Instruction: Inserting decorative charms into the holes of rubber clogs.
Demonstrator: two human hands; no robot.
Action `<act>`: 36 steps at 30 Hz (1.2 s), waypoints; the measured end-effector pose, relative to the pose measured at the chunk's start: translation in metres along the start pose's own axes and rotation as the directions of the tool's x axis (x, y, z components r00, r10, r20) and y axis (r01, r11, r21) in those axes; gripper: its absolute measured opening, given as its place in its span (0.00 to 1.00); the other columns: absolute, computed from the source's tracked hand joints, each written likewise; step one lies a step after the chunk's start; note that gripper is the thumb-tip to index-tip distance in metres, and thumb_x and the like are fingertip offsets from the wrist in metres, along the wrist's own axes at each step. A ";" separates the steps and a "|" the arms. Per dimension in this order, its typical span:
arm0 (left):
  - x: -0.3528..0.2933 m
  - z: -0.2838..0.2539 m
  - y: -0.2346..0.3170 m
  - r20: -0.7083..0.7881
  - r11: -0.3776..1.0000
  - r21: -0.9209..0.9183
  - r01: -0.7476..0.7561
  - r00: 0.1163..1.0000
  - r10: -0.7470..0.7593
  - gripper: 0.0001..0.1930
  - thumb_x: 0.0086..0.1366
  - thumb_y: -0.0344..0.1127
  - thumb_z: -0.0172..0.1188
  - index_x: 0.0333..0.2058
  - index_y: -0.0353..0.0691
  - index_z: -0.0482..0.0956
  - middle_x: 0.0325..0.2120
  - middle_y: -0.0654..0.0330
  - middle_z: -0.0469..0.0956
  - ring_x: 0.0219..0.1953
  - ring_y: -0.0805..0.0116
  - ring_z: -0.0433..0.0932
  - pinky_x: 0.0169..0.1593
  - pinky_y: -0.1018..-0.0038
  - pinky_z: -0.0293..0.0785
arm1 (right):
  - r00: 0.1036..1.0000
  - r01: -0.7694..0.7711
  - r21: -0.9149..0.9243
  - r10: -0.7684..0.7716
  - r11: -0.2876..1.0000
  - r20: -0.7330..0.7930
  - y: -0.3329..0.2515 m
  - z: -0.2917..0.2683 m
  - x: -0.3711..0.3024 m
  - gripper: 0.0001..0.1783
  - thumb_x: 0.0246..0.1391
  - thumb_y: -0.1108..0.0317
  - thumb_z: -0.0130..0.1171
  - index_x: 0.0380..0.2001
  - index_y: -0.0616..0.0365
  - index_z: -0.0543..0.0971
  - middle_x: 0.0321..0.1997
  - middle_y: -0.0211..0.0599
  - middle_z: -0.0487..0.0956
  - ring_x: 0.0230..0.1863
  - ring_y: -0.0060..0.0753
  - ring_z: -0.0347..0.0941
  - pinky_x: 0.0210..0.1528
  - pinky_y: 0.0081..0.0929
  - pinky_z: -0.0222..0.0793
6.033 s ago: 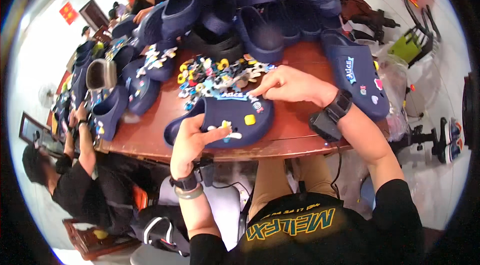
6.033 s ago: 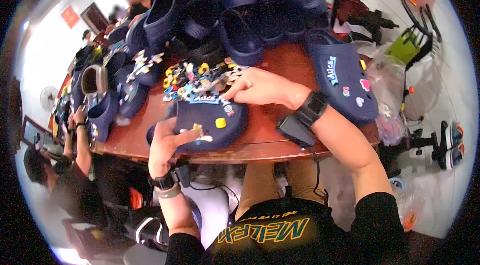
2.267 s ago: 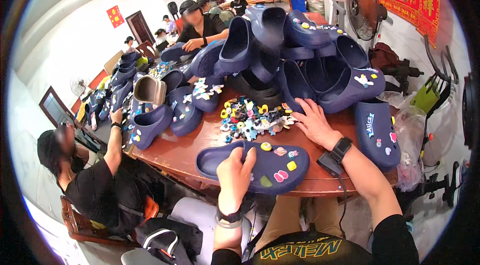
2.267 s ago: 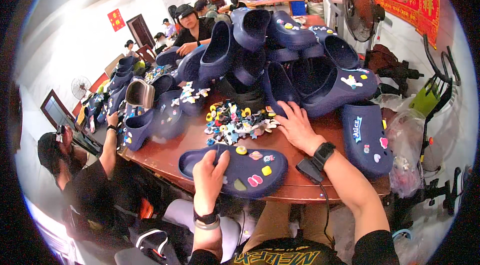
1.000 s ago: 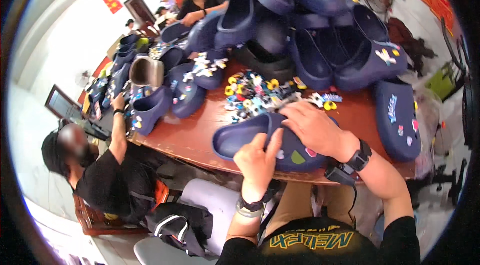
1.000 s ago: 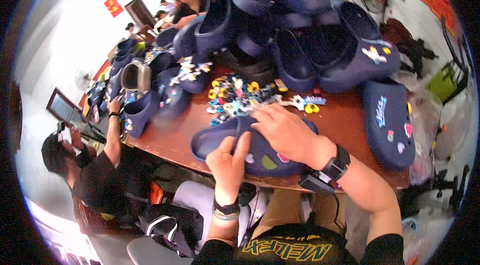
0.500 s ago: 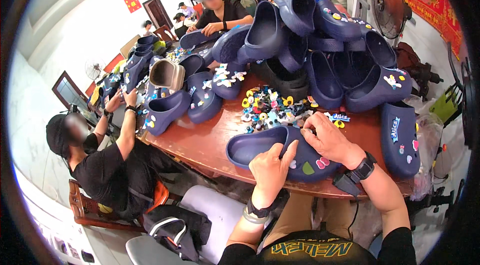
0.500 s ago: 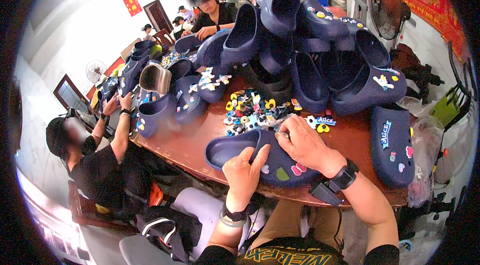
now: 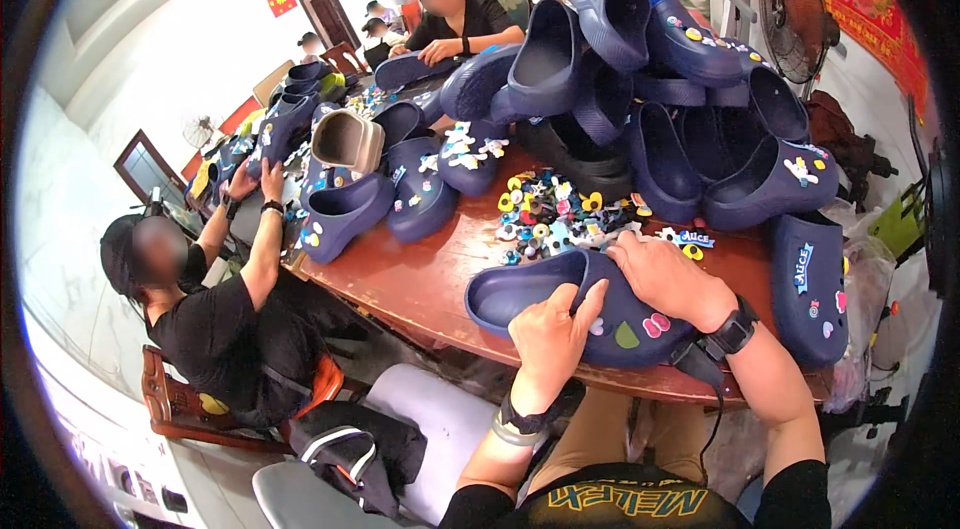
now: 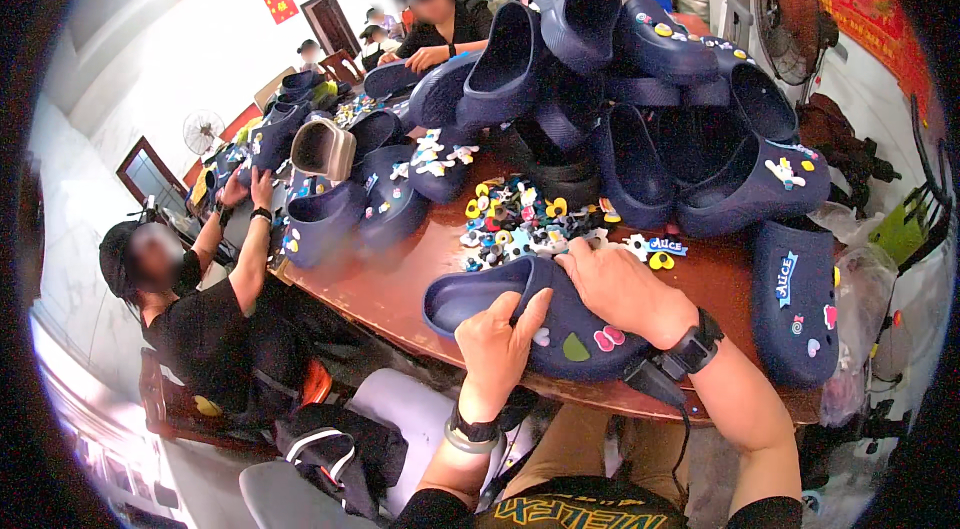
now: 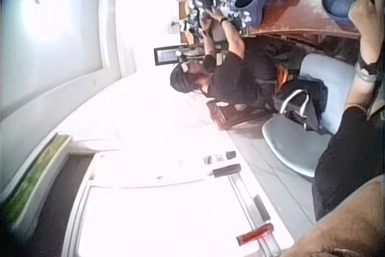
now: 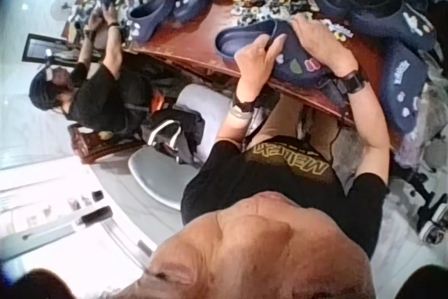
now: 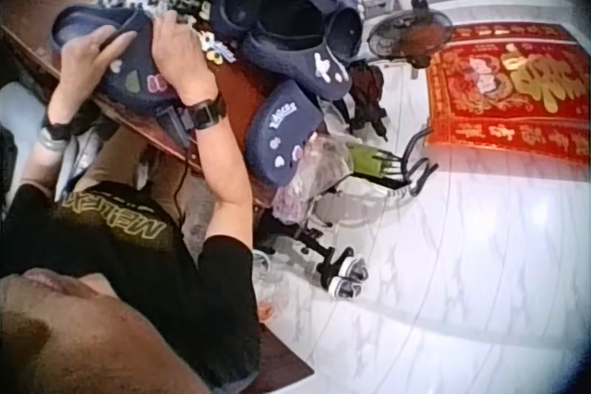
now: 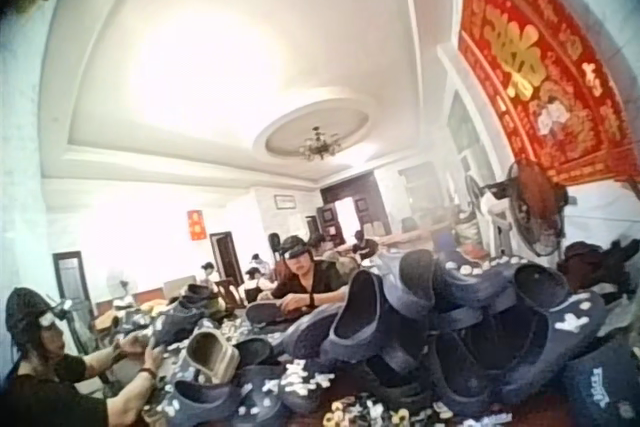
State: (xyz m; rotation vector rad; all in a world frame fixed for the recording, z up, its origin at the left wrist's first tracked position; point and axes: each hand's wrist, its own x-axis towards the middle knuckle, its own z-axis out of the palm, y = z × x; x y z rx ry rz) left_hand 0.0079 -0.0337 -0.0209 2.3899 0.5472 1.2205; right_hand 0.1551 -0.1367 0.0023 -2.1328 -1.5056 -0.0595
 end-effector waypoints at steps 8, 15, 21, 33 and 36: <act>-0.002 0.002 -0.001 0.038 1.000 0.004 0.023 0.999 -0.023 0.22 0.60 0.47 0.65 0.16 0.40 0.69 0.11 0.49 0.67 0.15 0.47 0.68 0.19 0.62 0.61 | 0.975 0.157 -0.196 -0.184 0.968 -0.127 0.018 0.015 0.007 0.13 0.62 0.65 0.47 0.30 0.64 0.73 0.26 0.51 0.74 0.24 0.52 0.74 0.24 0.44 0.70; -0.005 -0.006 0.002 0.020 1.000 0.008 0.024 1.000 -0.024 0.21 0.60 0.45 0.65 0.15 0.40 0.69 0.12 0.48 0.68 0.14 0.49 0.68 0.19 0.62 0.61 | 0.982 -0.123 0.511 0.180 0.851 -0.062 0.036 0.004 0.010 0.23 0.68 0.54 0.40 0.37 0.65 0.74 0.33 0.43 0.77 0.34 0.40 0.74 0.38 0.34 0.70; -0.001 0.001 -0.001 0.007 0.998 -0.062 -0.011 1.000 0.011 0.23 0.60 0.43 0.66 0.15 0.41 0.66 0.09 0.51 0.65 0.11 0.53 0.64 0.17 0.66 0.59 | 0.934 -0.320 0.729 0.330 0.605 0.136 0.060 -0.010 -0.010 0.26 0.69 0.49 0.39 0.40 0.63 0.75 0.40 0.36 0.79 0.42 0.25 0.75 0.47 0.23 0.70; -0.003 -0.002 0.003 0.038 0.990 -0.108 0.094 0.995 -0.090 0.19 0.62 0.42 0.64 0.19 0.36 0.72 0.11 0.49 0.65 0.12 0.59 0.57 0.18 0.69 0.60 | 0.962 0.050 0.277 -0.121 0.960 0.246 0.031 -0.035 -0.027 0.21 0.66 0.53 0.43 0.45 0.60 0.76 0.38 0.47 0.78 0.41 0.50 0.74 0.44 0.40 0.68; -0.001 -0.001 0.004 0.031 0.987 -0.125 0.100 0.995 -0.097 0.19 0.63 0.42 0.64 0.19 0.36 0.72 0.11 0.49 0.66 0.13 0.59 0.57 0.18 0.69 0.60 | 0.986 -0.003 0.184 -0.028 0.983 0.166 0.032 -0.022 -0.026 0.20 0.66 0.55 0.42 0.40 0.59 0.77 0.34 0.47 0.78 0.37 0.53 0.74 0.38 0.42 0.68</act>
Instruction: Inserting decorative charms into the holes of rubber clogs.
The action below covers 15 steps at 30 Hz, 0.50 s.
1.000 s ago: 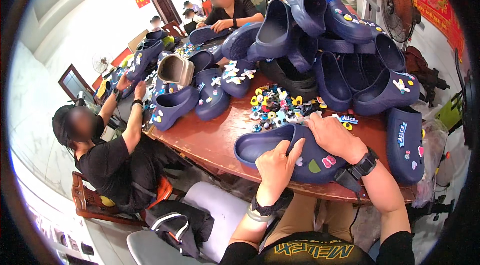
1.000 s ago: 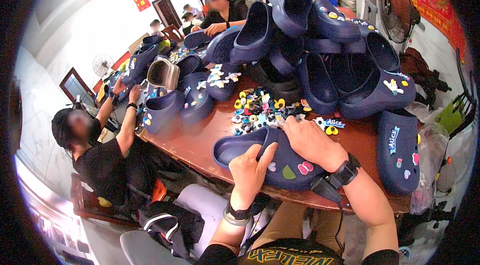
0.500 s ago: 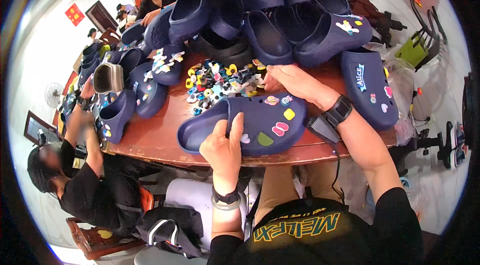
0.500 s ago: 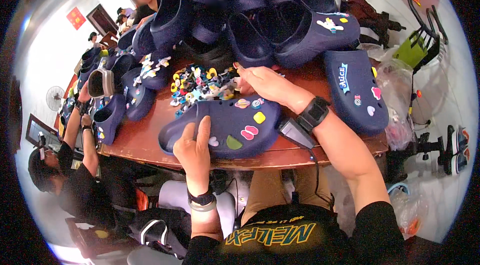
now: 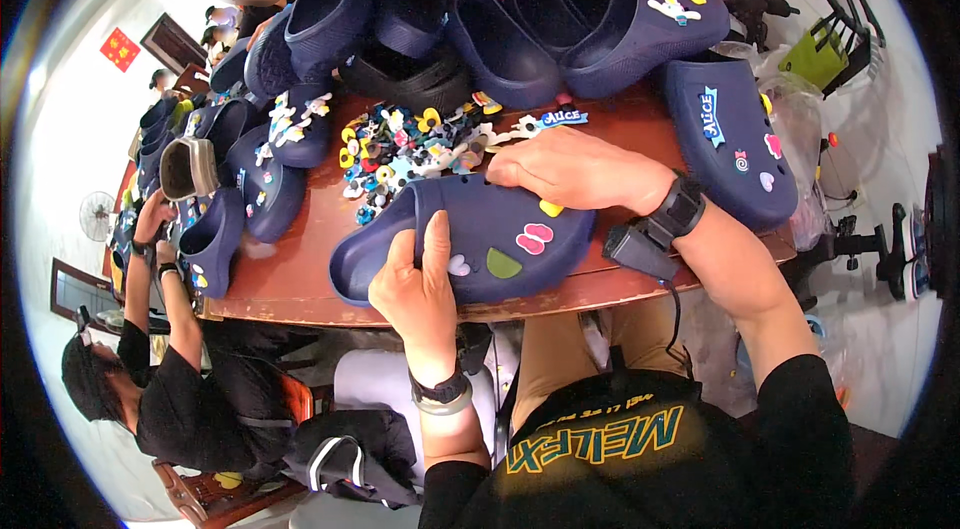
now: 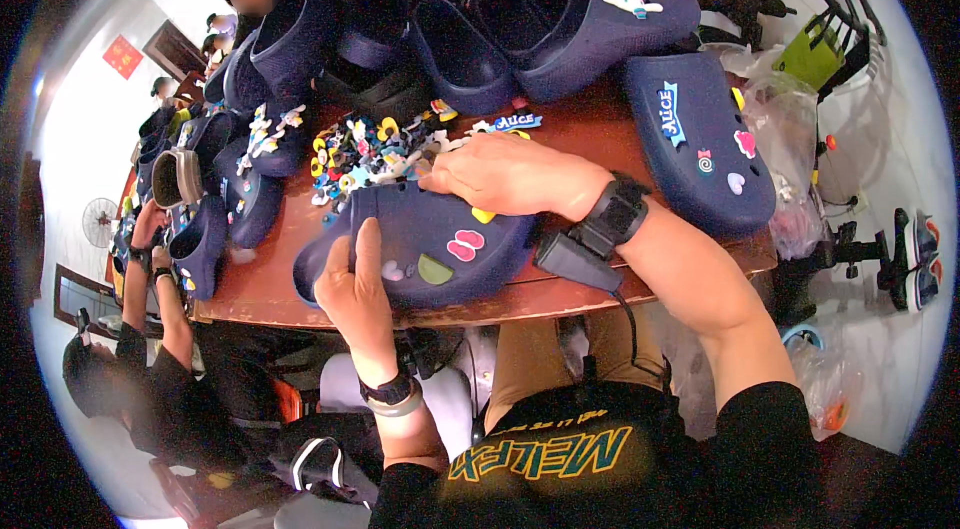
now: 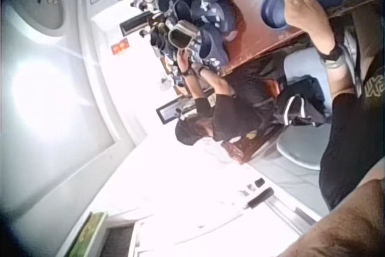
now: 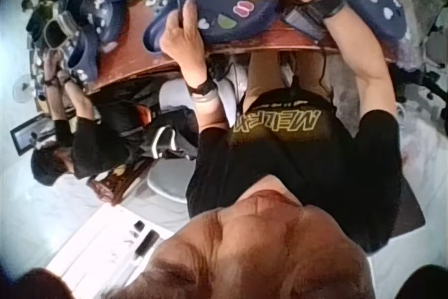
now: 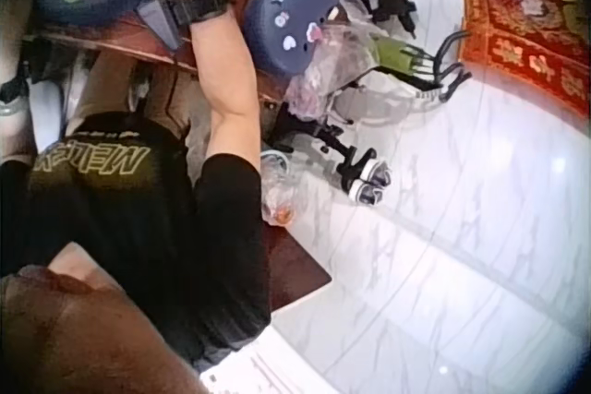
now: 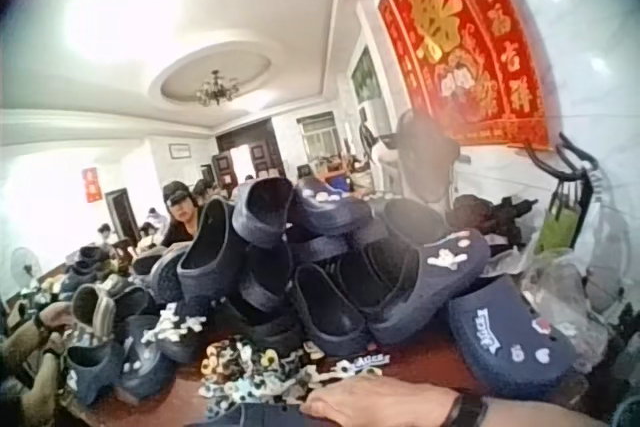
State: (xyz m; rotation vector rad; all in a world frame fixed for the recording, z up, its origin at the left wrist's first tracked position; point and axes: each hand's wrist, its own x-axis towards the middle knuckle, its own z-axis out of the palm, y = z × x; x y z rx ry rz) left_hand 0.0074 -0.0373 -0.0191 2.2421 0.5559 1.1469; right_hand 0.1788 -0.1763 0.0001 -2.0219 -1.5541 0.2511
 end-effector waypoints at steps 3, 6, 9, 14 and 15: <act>0.003 0.000 -0.001 0.009 1.000 0.016 -0.002 1.000 0.002 0.19 0.63 0.42 0.63 0.19 0.36 0.72 0.11 0.49 0.66 0.13 0.59 0.57 0.18 0.68 0.60 | 0.993 0.003 -0.094 -0.014 0.996 -0.113 -0.004 0.005 0.003 0.19 0.67 0.56 0.41 0.38 0.57 0.78 0.32 0.49 0.77 0.33 0.55 0.73 0.34 0.45 0.67; 0.002 0.000 0.000 0.017 1.000 0.009 0.004 1.000 -0.004 0.20 0.64 0.42 0.63 0.19 0.35 0.71 0.11 0.50 0.65 0.13 0.60 0.55 0.18 0.68 0.59 | 0.993 -0.035 -0.093 0.024 0.995 -0.114 -0.002 0.007 0.003 0.20 0.66 0.56 0.41 0.37 0.60 0.78 0.33 0.51 0.78 0.33 0.55 0.74 0.34 0.45 0.67; -0.002 0.000 -0.002 0.025 1.000 -0.005 -0.010 1.000 0.011 0.21 0.64 0.43 0.63 0.18 0.35 0.70 0.11 0.50 0.64 0.14 0.61 0.54 0.18 0.69 0.58 | 0.975 -0.092 -0.090 0.071 0.992 -0.210 0.013 0.015 0.006 0.22 0.67 0.55 0.41 0.36 0.62 0.78 0.32 0.50 0.79 0.32 0.49 0.76 0.35 0.39 0.69; -0.002 0.002 0.006 0.011 0.997 -0.076 0.015 1.000 -0.014 0.22 0.64 0.43 0.62 0.18 0.35 0.68 0.11 0.51 0.63 0.15 0.66 0.52 0.19 0.70 0.58 | 0.932 -0.085 0.570 0.267 0.817 -0.244 0.033 0.026 0.012 0.25 0.63 0.53 0.47 0.31 0.65 0.81 0.28 0.48 0.81 0.31 0.38 0.79 0.37 0.34 0.71; -0.002 0.001 0.004 0.011 0.997 -0.075 0.016 1.000 -0.015 0.22 0.64 0.43 0.62 0.18 0.35 0.68 0.11 0.51 0.63 0.15 0.66 0.52 0.19 0.70 0.58 | 0.900 -0.173 0.683 0.396 0.710 -0.183 0.027 0.021 0.011 0.23 0.63 0.53 0.50 0.33 0.65 0.80 0.28 0.40 0.82 0.33 0.30 0.77 0.39 0.31 0.70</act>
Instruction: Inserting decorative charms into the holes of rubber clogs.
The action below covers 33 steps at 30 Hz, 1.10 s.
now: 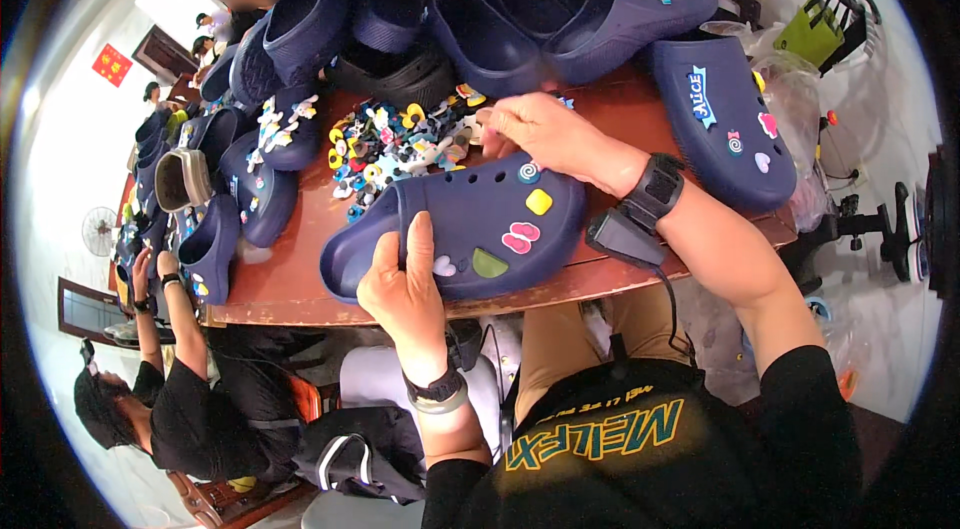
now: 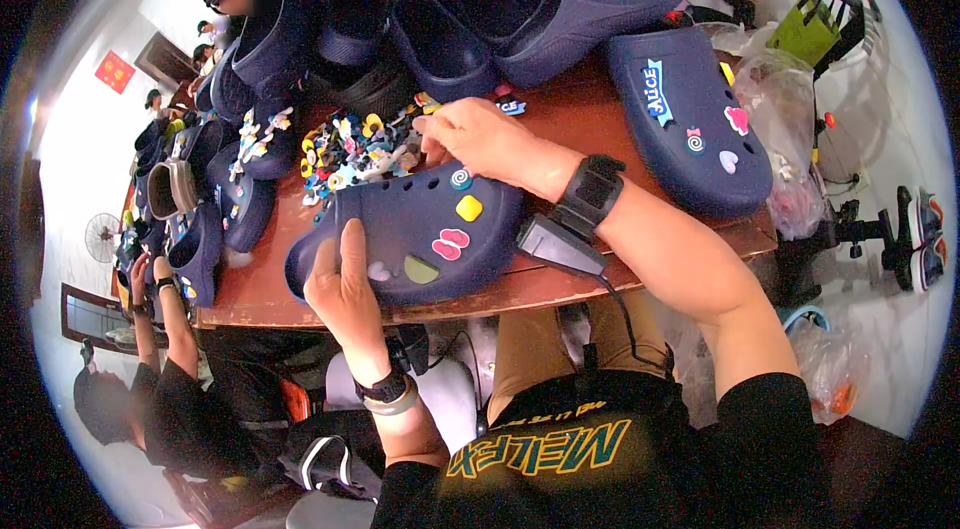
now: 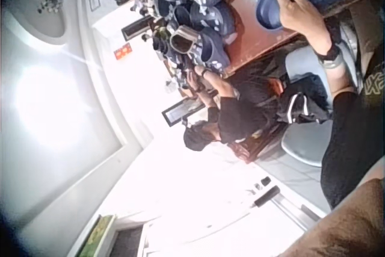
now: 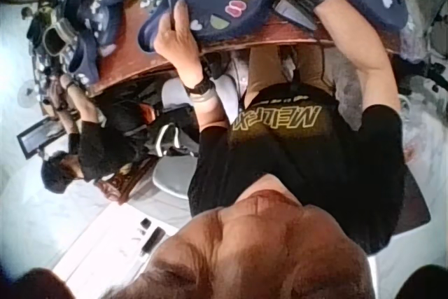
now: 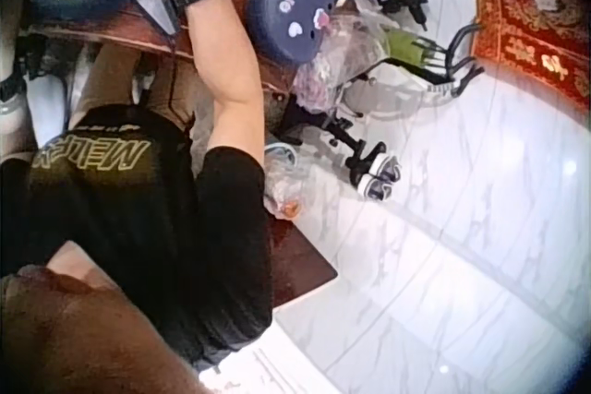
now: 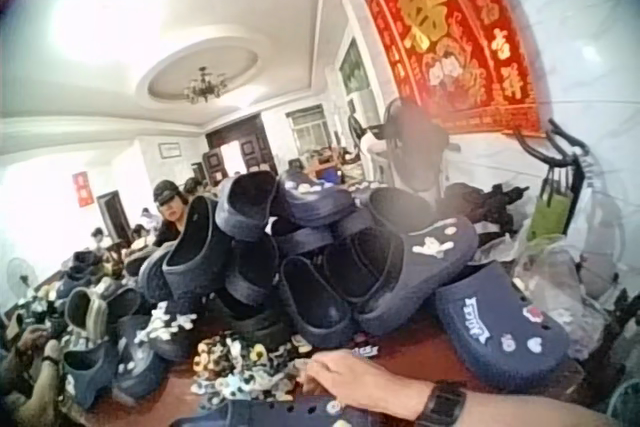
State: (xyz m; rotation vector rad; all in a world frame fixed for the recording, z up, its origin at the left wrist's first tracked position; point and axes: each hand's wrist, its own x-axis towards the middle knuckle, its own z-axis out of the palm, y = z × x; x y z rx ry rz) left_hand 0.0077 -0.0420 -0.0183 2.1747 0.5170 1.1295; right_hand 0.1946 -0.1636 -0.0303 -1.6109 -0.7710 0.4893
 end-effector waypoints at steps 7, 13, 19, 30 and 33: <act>0.000 -0.002 -0.003 0.004 0.999 0.035 0.021 1.000 -0.021 0.23 0.64 0.43 0.62 0.17 0.35 0.67 0.11 0.51 0.61 0.16 0.66 0.52 0.19 0.69 0.57 | 0.831 0.233 -0.278 -0.042 0.932 0.555 -0.037 -0.036 -0.008 0.26 0.61 0.58 0.55 0.56 0.64 0.70 0.55 0.43 0.75 0.54 0.32 0.71 0.58 0.28 0.65; 0.002 -0.005 -0.005 -0.021 0.996 0.093 -0.012 1.000 0.014 0.22 0.64 0.42 0.63 0.17 0.34 0.67 0.11 0.51 0.62 0.15 0.66 0.52 0.19 0.69 0.58 | 0.801 0.338 -0.271 -0.125 0.901 0.585 -0.031 -0.031 -0.016 0.27 0.60 0.58 0.55 0.58 0.63 0.69 0.58 0.47 0.73 0.59 0.37 0.68 0.62 0.29 0.60; 0.000 -0.009 -0.003 -0.029 0.997 0.066 0.039 0.999 -0.037 0.21 0.64 0.40 0.63 0.18 0.33 0.68 0.11 0.53 0.60 0.17 0.72 0.52 0.19 0.72 0.57 | 0.993 0.114 -0.360 -0.094 0.926 0.074 -0.004 -0.004 0.000 0.17 0.64 0.60 0.50 0.38 0.65 0.78 0.32 0.36 0.82 0.34 0.30 0.78 0.36 0.28 0.71; 0.004 -0.009 -0.008 -0.039 0.995 0.089 0.041 0.999 -0.038 0.23 0.64 0.41 0.63 0.16 0.34 0.66 0.12 0.54 0.54 0.18 0.70 0.49 0.18 0.70 0.54 | 0.738 0.586 -0.334 -0.316 0.738 0.596 -0.024 -0.021 -0.015 0.40 0.50 0.45 0.62 0.59 0.62 0.68 0.54 0.51 0.73 0.57 0.47 0.68 0.61 0.37 0.61; 0.004 -0.010 -0.012 -0.067 0.993 0.102 0.060 0.996 -0.053 0.23 0.64 0.42 0.63 0.17 0.33 0.67 0.12 0.53 0.54 0.18 0.69 0.49 0.18 0.69 0.54 | 0.791 0.553 -0.383 -0.321 0.740 0.522 -0.020 -0.012 -0.015 0.41 0.49 0.45 0.62 0.59 0.63 0.69 0.55 0.52 0.73 0.58 0.49 0.68 0.62 0.37 0.61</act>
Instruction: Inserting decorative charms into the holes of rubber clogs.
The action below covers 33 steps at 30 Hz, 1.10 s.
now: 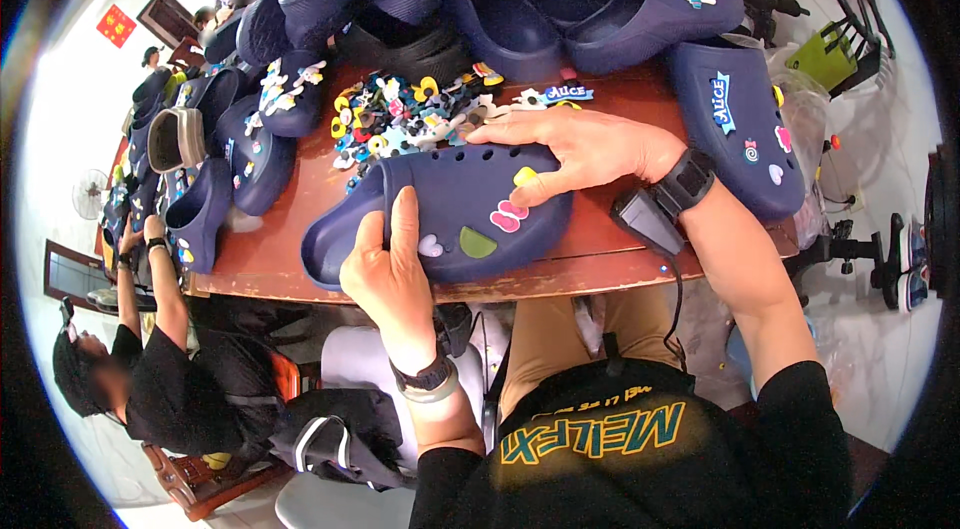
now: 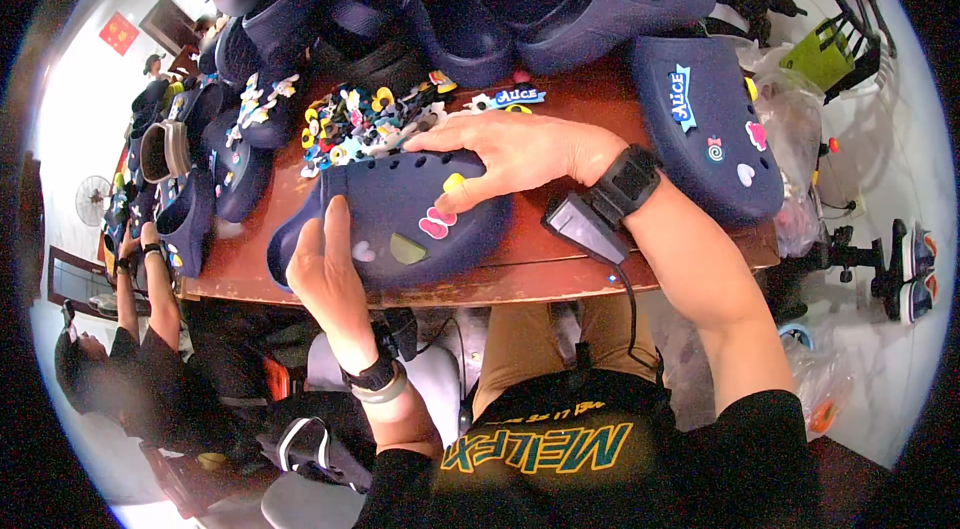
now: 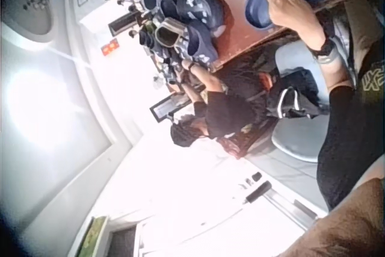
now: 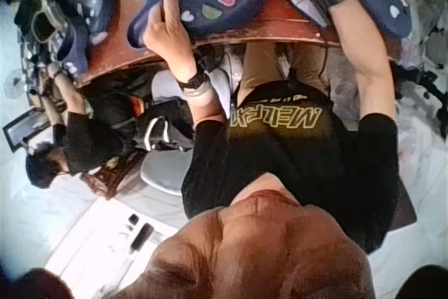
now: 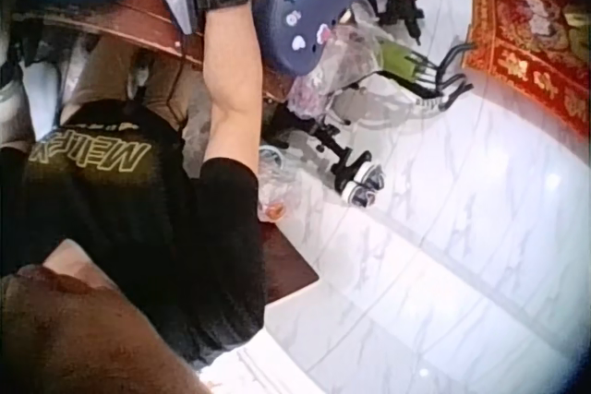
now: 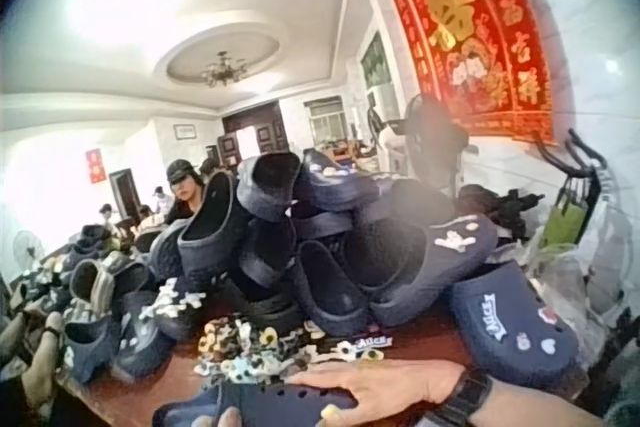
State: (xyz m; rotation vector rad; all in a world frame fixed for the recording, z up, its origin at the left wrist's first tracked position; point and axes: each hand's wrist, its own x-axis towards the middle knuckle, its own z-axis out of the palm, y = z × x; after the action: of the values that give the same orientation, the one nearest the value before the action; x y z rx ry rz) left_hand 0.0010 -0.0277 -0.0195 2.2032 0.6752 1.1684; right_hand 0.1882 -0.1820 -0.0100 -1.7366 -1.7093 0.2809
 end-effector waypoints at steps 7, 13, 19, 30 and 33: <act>0.008 -0.004 -0.008 -0.027 0.995 0.094 0.011 1.000 -0.009 0.23 0.64 0.43 0.63 0.18 0.33 0.68 0.13 0.51 0.56 0.18 0.69 0.50 0.19 0.68 0.56 | 0.995 0.017 -0.192 -0.036 0.981 -0.098 -0.008 0.014 0.003 0.32 0.60 0.51 0.54 0.60 0.62 0.68 0.59 0.53 0.70 0.60 0.51 0.65 0.63 0.38 0.60; 0.010 -0.004 -0.004 0.000 0.994 0.070 0.085 0.996 -0.085 0.20 0.64 0.44 0.63 0.22 0.32 0.74 0.13 0.50 0.63 0.18 0.70 0.54 0.21 0.70 0.61 | 0.983 -0.032 -0.358 -0.035 0.933 -0.180 -0.012 0.025 0.004 0.27 0.61 0.55 0.53 0.58 0.60 0.69 0.56 0.51 0.71 0.55 0.49 0.68 0.58 0.37 0.65; 0.011 -0.004 -0.004 0.018 0.990 0.058 0.127 0.992 -0.128 0.20 0.64 0.46 0.62 0.24 0.32 0.76 0.14 0.51 0.65 0.18 0.69 0.56 0.23 0.70 0.63 | 0.973 -0.035 -0.526 -0.092 0.850 -0.212 -0.015 0.029 0.004 0.23 0.60 0.58 0.55 0.52 0.63 0.72 0.49 0.47 0.74 0.47 0.47 0.73 0.50 0.37 0.71; 0.006 -0.001 -0.004 -0.022 0.989 0.028 0.143 0.990 -0.142 0.23 0.64 0.47 0.62 0.21 0.32 0.71 0.13 0.56 0.56 0.19 0.72 0.53 0.21 0.70 0.57 | 0.923 -0.048 -0.304 -0.073 0.952 -0.377 -0.015 0.037 0.007 0.32 0.56 0.49 0.59 0.52 0.67 0.72 0.51 0.52 0.73 0.52 0.51 0.69 0.57 0.39 0.64; 0.006 0.001 -0.018 -0.023 0.989 -0.022 0.146 0.989 -0.147 0.23 0.64 0.47 0.62 0.20 0.32 0.70 0.13 0.56 0.55 0.19 0.73 0.52 0.21 0.70 0.57 | 0.948 -0.034 -0.084 0.006 0.996 -0.318 -0.007 0.033 0.012 0.35 0.53 0.44 0.60 0.49 0.67 0.74 0.47 0.53 0.76 0.49 0.54 0.72 0.54 0.39 0.67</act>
State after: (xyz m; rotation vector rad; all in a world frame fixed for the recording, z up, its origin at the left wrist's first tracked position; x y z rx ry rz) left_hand 0.0019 -0.0113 -0.0288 2.0873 0.8170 1.1236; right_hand 0.1646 -0.1613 -0.0272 -1.7545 -1.4889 -0.0666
